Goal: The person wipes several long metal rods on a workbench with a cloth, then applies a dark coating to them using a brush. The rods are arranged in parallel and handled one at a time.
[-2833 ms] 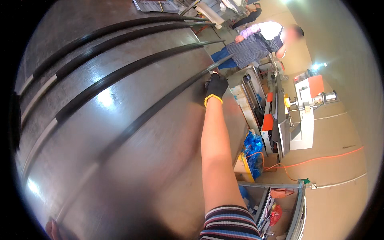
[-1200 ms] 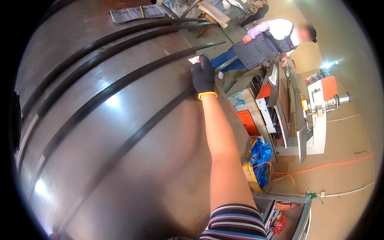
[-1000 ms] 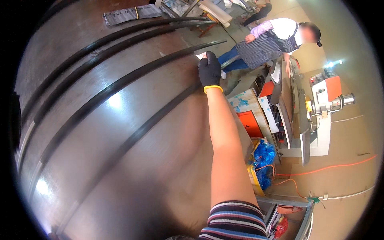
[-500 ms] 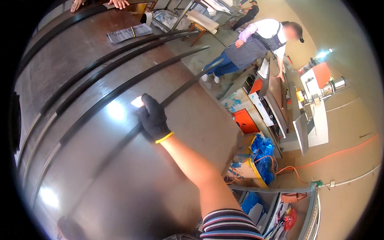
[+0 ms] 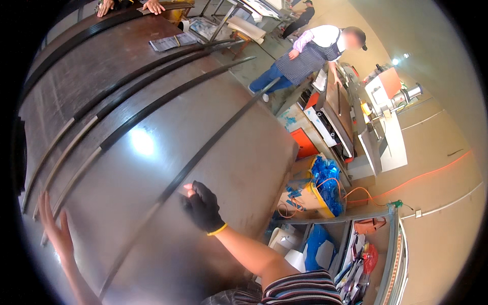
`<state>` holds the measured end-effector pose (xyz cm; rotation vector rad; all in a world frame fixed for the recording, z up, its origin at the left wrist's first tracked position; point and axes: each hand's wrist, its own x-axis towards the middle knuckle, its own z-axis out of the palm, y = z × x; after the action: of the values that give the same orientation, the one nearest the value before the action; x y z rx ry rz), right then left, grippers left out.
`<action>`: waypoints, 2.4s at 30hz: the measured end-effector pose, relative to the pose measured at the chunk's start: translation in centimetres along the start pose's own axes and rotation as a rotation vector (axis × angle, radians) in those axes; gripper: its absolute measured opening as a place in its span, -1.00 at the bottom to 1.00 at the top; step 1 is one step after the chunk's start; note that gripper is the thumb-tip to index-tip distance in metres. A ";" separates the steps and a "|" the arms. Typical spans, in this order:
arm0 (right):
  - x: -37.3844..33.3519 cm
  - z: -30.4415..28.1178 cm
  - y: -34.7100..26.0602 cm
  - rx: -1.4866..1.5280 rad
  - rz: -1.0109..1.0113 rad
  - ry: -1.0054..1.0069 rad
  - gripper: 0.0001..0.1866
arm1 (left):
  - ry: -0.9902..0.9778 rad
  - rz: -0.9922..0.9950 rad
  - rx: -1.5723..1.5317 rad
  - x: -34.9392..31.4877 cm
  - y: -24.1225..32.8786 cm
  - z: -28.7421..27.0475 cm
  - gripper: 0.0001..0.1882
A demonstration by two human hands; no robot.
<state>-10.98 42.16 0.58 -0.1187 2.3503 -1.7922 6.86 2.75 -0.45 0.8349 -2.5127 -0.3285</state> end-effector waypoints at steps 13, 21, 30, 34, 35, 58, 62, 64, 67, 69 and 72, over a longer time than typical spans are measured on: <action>-0.8 2.7 -4.0 -0.278 -0.271 0.135 -0.82 | -0.274 0.246 0.115 -0.9 4.4 1.3 -0.11; -0.3 2.2 -2.3 -0.210 -0.189 0.060 -0.82 | -0.618 0.342 -0.229 -7.4 6.1 -4.3 -0.20; -0.2 2.2 -3.1 -0.281 -0.212 0.052 -0.84 | -0.597 -0.023 -0.033 -8.6 9.5 -4.8 -0.07; -0.2 2.2 -3.2 -0.427 -0.448 0.105 -0.84 | -0.484 0.020 -0.109 -10.8 10.4 -5.4 0.02; -0.2 2.1 -3.1 -0.435 -0.451 0.108 -0.84 | -0.506 0.012 -0.109 -11.0 10.7 -5.7 0.02; 26.8 -13.8 -3.9 -0.178 -0.251 0.396 -0.77 | -0.498 -0.097 -0.040 -8.4 10.6 -7.2 -0.01; 29.8 -14.1 -3.4 -1.201 -0.486 0.195 -0.65 | -0.471 -0.088 0.049 -8.6 10.1 -7.4 -0.11; 28.4 -12.5 -5.7 -1.554 -0.561 0.208 -0.64 | -0.456 -0.062 0.078 -8.1 10.2 -7.6 -0.14; 29.7 -14.0 -5.0 -1.534 -0.387 0.345 -0.66 | -0.437 0.004 0.049 -7.1 10.8 -7.6 -0.10; 30.0 -13.2 -4.9 -1.660 -0.337 0.384 -0.65 | -0.482 -0.032 -0.007 -7.6 10.4 -7.6 -0.04; 29.6 -12.5 -5.1 -1.696 -0.294 0.388 -0.62 | -0.456 -0.029 -0.016 -8.0 10.5 -8.0 -0.04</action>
<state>-42.69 47.50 5.81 -0.3318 3.4315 0.6617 11.20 15.32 7.41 0.8685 -2.9101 -0.6066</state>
